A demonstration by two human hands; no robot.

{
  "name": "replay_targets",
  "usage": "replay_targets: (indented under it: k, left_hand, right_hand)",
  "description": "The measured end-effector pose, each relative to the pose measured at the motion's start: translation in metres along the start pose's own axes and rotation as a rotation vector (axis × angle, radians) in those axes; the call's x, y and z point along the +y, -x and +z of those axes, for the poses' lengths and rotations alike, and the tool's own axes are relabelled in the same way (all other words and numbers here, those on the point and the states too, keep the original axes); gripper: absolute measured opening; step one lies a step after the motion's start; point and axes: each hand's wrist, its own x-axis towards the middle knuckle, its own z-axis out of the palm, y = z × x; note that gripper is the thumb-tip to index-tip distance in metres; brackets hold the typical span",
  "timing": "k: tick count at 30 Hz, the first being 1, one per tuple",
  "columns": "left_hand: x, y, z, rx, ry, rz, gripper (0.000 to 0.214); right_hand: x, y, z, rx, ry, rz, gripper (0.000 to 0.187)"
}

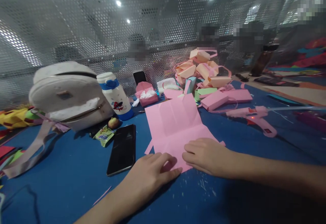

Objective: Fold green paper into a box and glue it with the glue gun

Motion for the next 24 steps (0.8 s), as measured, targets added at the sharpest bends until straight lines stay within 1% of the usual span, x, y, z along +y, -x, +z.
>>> replay_targets:
  k: [4,6,8,11,13,15,17,24]
  left_hand:
    - [0.001,0.001,-0.011,-0.011,-0.109,0.166,0.027]
    - [0.001,0.004,-0.016,-0.029,-0.152,0.207,0.029]
    - [0.002,0.01,-0.019,-0.079,-0.161,0.181,0.031]
    - [0.003,0.02,-0.019,-0.151,-0.149,0.123,0.036]
    - [0.002,0.024,-0.018,-0.16,-0.129,0.102,0.041]
    - [0.001,0.026,-0.016,-0.139,-0.106,0.095,0.043]
    - [-0.001,0.027,-0.014,-0.118,-0.09,0.107,0.043]
    - [-0.009,0.029,-0.006,-0.066,-0.064,0.146,0.044]
  right_hand:
    - [-0.001,0.0,0.0,0.002,0.041,-0.004,0.007]
    - [-0.002,-0.001,-0.001,0.022,0.082,0.005,0.009]
    - [-0.006,0.0,-0.002,0.106,0.142,-0.012,0.009]
    - [-0.013,0.005,-0.002,0.302,0.203,-0.124,0.016]
    - [-0.018,0.011,0.0,0.364,0.205,-0.179,0.021]
    - [-0.021,0.02,0.001,0.351,0.201,-0.167,0.023]
    - [-0.022,0.028,0.001,0.334,0.203,-0.126,0.025]
    - [-0.014,0.055,-0.004,0.232,0.197,0.033,0.033]
